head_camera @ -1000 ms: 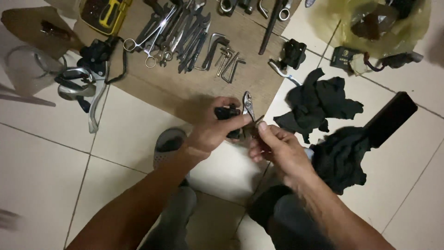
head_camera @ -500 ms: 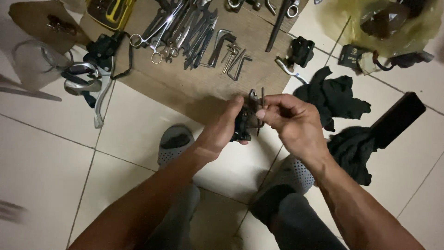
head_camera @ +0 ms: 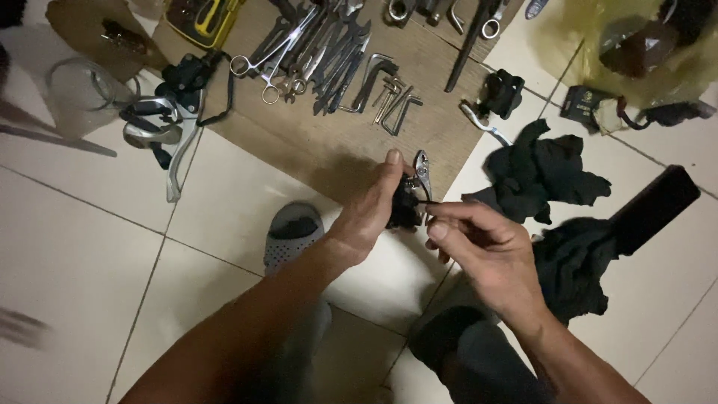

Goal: The person sits on the floor and cleans a bicycle derailleur with a black cloth. They then use an Allen key to unscrew and remove a bolt from the derailleur, placing the bolt on the floor.

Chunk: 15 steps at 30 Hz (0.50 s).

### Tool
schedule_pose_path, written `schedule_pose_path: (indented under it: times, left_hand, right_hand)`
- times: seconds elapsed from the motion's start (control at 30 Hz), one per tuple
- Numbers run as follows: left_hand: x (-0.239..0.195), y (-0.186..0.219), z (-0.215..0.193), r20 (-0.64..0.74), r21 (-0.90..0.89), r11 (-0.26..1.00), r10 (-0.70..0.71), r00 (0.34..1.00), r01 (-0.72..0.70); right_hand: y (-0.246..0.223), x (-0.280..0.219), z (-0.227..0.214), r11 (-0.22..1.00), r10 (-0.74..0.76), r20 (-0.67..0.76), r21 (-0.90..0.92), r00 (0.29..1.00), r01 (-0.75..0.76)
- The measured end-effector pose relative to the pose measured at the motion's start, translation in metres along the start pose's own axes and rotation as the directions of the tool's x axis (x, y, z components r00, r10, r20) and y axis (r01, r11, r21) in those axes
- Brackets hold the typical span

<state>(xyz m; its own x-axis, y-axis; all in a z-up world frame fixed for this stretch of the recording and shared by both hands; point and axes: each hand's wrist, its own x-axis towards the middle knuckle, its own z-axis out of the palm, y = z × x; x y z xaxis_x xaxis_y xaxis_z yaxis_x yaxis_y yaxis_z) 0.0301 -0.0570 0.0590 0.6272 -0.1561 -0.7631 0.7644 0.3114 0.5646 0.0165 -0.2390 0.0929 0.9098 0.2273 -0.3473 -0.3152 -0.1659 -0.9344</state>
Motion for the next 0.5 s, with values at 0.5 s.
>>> schedule_pose_path:
  times: [0.5]
  left_hand:
    - [0.031,-0.02,-0.018,0.19,-0.083,0.995,-0.043,0.981,0.059]
  right_hand:
    - [0.057,0.01,-0.029,0.904,0.369,-0.011,0.234,0.929,-0.357]
